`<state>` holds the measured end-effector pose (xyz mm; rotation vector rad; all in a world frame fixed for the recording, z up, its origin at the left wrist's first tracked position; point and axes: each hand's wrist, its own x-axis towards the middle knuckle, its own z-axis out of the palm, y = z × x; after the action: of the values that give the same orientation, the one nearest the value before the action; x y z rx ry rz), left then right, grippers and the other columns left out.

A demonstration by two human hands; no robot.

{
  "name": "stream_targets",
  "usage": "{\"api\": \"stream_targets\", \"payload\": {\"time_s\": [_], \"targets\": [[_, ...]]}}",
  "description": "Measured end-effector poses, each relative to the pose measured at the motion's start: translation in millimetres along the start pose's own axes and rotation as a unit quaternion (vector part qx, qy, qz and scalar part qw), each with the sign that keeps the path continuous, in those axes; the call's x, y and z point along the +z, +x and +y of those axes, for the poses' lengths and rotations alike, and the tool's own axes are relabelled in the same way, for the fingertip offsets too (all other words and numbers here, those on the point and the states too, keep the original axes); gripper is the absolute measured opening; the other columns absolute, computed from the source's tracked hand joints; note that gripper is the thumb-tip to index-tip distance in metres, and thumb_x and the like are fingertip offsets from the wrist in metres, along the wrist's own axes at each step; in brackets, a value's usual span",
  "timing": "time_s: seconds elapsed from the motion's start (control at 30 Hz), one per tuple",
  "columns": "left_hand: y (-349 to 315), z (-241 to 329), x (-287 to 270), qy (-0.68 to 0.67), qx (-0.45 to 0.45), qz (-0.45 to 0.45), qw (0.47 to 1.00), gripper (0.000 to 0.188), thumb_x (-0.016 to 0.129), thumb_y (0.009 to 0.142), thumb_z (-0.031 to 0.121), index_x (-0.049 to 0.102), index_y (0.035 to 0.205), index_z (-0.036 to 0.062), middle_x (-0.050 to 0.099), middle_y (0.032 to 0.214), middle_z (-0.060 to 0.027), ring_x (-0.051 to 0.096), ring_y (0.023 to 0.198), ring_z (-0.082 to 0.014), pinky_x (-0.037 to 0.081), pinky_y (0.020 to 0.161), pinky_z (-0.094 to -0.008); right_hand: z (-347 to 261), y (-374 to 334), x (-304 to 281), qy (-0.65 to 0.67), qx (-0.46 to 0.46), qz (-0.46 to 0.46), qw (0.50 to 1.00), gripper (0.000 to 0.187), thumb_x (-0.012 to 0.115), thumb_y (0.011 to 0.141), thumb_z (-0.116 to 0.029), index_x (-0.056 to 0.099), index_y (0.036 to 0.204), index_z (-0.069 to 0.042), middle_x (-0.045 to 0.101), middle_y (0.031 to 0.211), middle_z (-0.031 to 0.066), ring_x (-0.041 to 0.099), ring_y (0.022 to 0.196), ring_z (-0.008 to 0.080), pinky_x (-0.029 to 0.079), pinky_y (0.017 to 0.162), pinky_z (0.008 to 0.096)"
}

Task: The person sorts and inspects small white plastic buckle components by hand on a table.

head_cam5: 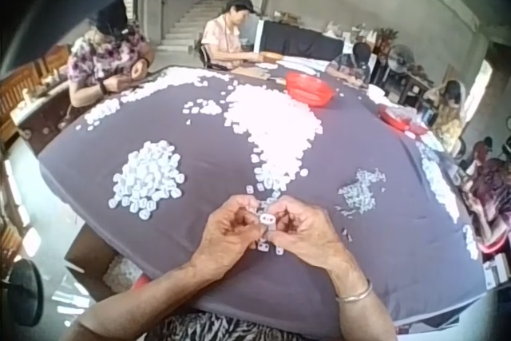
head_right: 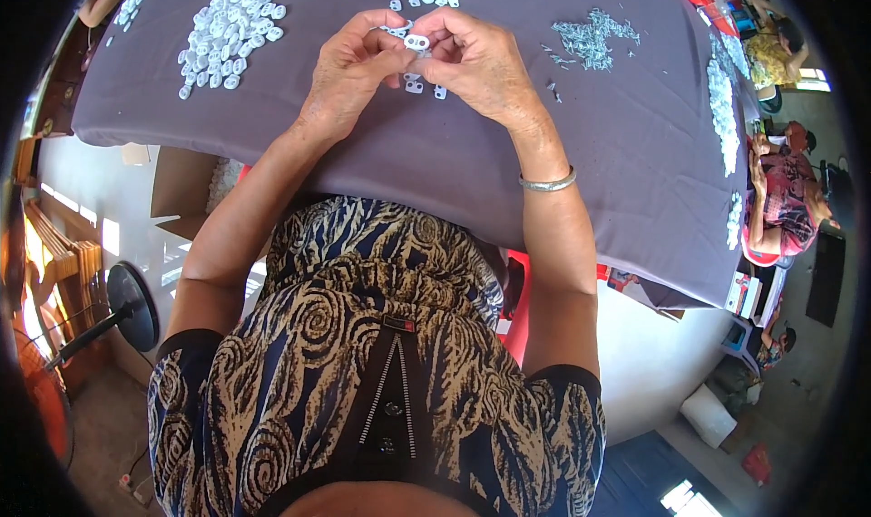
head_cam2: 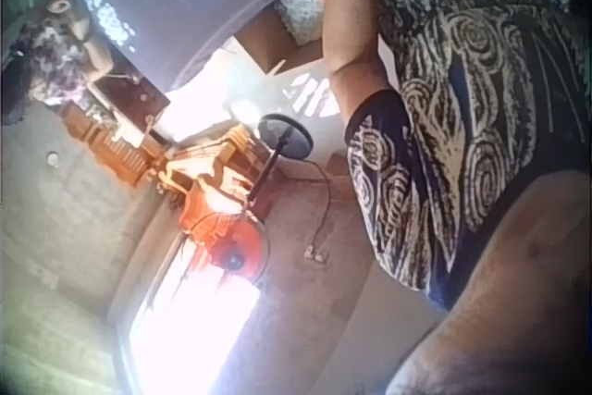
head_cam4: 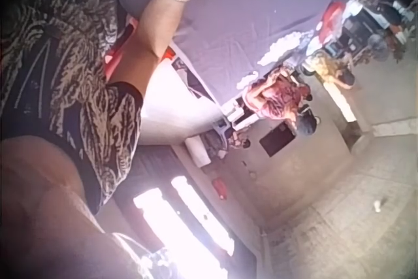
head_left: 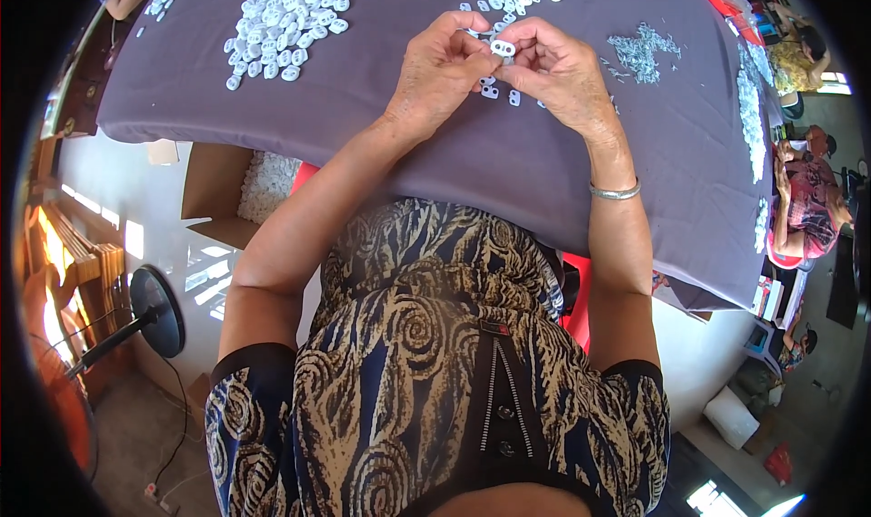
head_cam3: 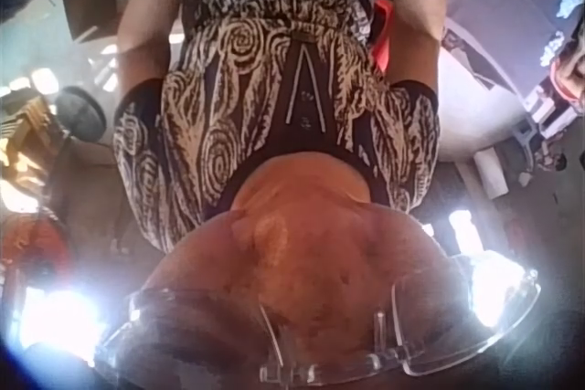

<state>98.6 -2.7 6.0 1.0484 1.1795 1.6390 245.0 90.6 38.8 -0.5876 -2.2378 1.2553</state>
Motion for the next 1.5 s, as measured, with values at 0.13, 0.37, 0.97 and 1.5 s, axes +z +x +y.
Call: {"api": "stream_targets", "payload": {"time_s": [0.13, 0.37, 0.97, 1.5], "targets": [[-1.5, 6.7, 1.1, -0.03, 0.014, -0.006, 0.999, 0.026, 0.063, 0.084, 0.003, 0.056, 0.109, 0.0049, 0.06, 0.079, -0.0007, 0.051, 0.065, -0.0073, 0.042, 0.06, -0.0211, -9.6, -1.4, 1.4, -0.043, -0.028, 0.027, 0.998, 0.025, 0.067, 0.076, 0.006, 0.063, 0.099, -0.003, 0.056, 0.078, -0.0043, 0.049, 0.066, 0.0024, 0.043, 0.057, 0.0176], [-0.6, 17.5, -2.2, -0.025, 0.001, -0.015, 1.0, 0.024, 0.061, 0.084, 0.003, 0.058, 0.107, 0.0066, 0.059, 0.077, -0.0002, 0.052, 0.063, -0.006, 0.044, 0.056, -0.0215, -9.7, -0.8, 4.4, -0.035, -0.067, 0.067, 0.995, 0.026, 0.068, 0.074, 0.006, 0.063, 0.098, -0.002, 0.057, 0.078, -0.0034, 0.05, 0.065, 0.0032, 0.044, 0.057, 0.0186], [2.2, 10.9, -2.1, -0.003, 0.007, 0.004, 1.0, 0.02, 0.06, 0.087, 0.002, 0.053, 0.106, 0.002, 0.061, 0.074, -0.0042, 0.057, 0.064, -0.0075, 0.05, 0.057, -0.0212, -17.5, -2.2, 10.0, -0.18, -0.129, 0.063, 0.973, 0.03, 0.071, 0.071, 0.001, 0.063, 0.099, -0.004, 0.056, 0.077, 0.0013, 0.053, 0.058, 0.0072, 0.045, 0.052, 0.0231], [5.9, 20.9, -22.9, -0.001, -0.119, -0.133, 0.984, 0.028, 0.063, 0.086, 0.01, 0.059, 0.113, 0.0051, 0.062, 0.084, -0.0016, 0.058, 0.073, -0.0095, 0.048, 0.068, -0.0242, -5.1, -6.6, 13.6, -0.319, -0.219, -0.002, 0.922, 0.022, 0.07, 0.077, -0.014, 0.052, 0.081, -0.002, 0.055, 0.071, 0.0095, 0.058, 0.064, 0.0294, 0.049, 0.058, 0.0381]]}}
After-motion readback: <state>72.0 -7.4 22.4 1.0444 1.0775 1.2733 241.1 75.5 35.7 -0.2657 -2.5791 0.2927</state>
